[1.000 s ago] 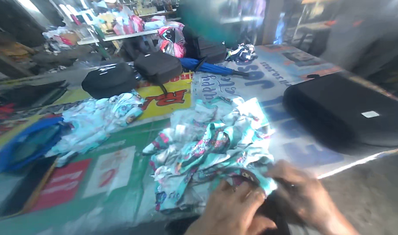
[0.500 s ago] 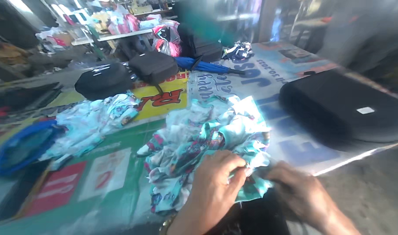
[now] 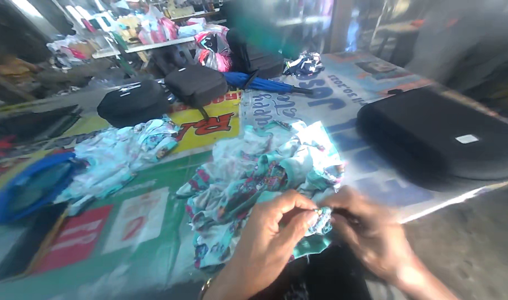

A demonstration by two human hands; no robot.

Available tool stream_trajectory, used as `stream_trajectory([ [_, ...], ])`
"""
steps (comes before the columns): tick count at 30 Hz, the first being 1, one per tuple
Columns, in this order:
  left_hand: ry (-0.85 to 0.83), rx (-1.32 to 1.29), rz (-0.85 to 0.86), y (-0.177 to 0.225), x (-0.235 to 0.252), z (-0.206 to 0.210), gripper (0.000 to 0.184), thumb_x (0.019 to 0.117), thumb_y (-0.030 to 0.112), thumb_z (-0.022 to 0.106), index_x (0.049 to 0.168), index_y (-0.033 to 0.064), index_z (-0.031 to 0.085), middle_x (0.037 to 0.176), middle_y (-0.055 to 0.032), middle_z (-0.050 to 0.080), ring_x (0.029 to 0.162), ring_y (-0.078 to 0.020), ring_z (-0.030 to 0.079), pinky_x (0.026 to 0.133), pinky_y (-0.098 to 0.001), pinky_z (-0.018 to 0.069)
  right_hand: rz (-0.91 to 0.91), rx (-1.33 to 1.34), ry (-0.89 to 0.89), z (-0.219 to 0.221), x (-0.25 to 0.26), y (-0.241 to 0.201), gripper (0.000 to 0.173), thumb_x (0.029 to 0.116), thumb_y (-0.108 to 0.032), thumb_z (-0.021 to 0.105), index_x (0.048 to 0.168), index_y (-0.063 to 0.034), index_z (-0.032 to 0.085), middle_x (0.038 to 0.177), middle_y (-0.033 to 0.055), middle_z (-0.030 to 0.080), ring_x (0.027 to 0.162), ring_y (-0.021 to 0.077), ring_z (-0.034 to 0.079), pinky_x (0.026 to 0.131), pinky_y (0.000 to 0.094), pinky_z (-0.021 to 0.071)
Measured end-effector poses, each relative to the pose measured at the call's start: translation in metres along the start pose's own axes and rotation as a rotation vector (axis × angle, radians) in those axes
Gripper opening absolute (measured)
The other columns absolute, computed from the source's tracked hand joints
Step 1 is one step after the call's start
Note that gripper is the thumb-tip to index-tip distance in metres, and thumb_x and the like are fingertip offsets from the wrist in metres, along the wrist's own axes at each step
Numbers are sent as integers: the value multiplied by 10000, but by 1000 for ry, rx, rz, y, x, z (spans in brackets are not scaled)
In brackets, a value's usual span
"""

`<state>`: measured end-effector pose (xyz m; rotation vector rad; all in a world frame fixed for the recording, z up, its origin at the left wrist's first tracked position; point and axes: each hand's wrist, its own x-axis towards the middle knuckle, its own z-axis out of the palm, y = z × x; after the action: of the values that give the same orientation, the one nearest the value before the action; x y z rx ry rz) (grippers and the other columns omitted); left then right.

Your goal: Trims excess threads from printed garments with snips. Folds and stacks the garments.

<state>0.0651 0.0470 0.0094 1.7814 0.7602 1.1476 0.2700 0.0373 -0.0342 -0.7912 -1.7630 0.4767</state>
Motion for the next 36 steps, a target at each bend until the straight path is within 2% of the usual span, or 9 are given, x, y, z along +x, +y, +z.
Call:
stream_trajectory([
  [3,9,308,124,-12,-12,-2,216,958,211,710,1053,26,652,978,-35,693,890,-26,678,809,-184,582,-39,-30,25,-3,3,1,135,1001,-149,604,1007,-54,699,953,7,674,896,-39,617,796,94,515],
  [6,114,754,343,-34,-29,-5,145,977,259,661,947,117,669,930,-43,691,895,-127,665,782,-254,539,-81,-66,51,-10,-6,2,127,1016,-181,619,1033,-80,693,951,-13,662,910,-38,614,812,94,512],
  [11,113,774,546,-45,-52,-5,58,1002,206,600,969,166,623,1021,-13,653,1004,-144,620,924,-292,490,-144,-364,34,-19,-32,7,107,1011,-171,595,1041,-111,677,906,25,661,854,25,633,758,117,512],
  [14,-55,800,434,-45,-50,1,137,976,238,598,894,146,657,898,-12,699,886,-153,667,830,-315,520,-136,-430,27,-21,-43,8,107,1000,-171,591,1031,-124,682,886,23,651,824,29,626,721,113,504],
  [18,-209,970,323,-38,-37,5,352,1010,463,535,983,144,682,807,-16,657,739,-189,656,663,-350,519,-160,-457,26,-20,-41,3,105,1010,-181,587,1028,-128,675,884,27,642,800,33,619,694,119,495],
  [22,-196,586,117,-18,-22,3,390,1044,463,491,977,110,644,698,3,582,586,-106,578,499,-286,471,-201,-437,24,-23,-23,1,119,1002,-153,588,1050,-122,692,905,42,657,815,47,626,707,132,504],
  [25,-132,88,-50,-11,-12,0,463,1092,439,392,1001,104,698,893,73,645,841,36,616,759,-177,537,-233,-412,-6,-26,4,-4,123,1012,-137,592,1045,-93,702,925,64,679,841,61,639,717,148,508],
  [30,93,-413,-376,4,9,-1,212,1001,177,624,830,104,726,771,24,657,692,-40,613,642,-207,535,-248,-405,-61,-19,45,-1,143,997,-199,633,1038,-95,722,916,41,712,714,53,617,615,191,491],
  [36,397,-628,-438,24,7,-1,129,993,40,589,894,39,672,810,-77,705,685,-128,706,660,-296,627,-133,-201,48,-8,39,-19,302,1039,-306,599,1035,-19,691,880,31,664,763,-37,588,687,97,492],
])
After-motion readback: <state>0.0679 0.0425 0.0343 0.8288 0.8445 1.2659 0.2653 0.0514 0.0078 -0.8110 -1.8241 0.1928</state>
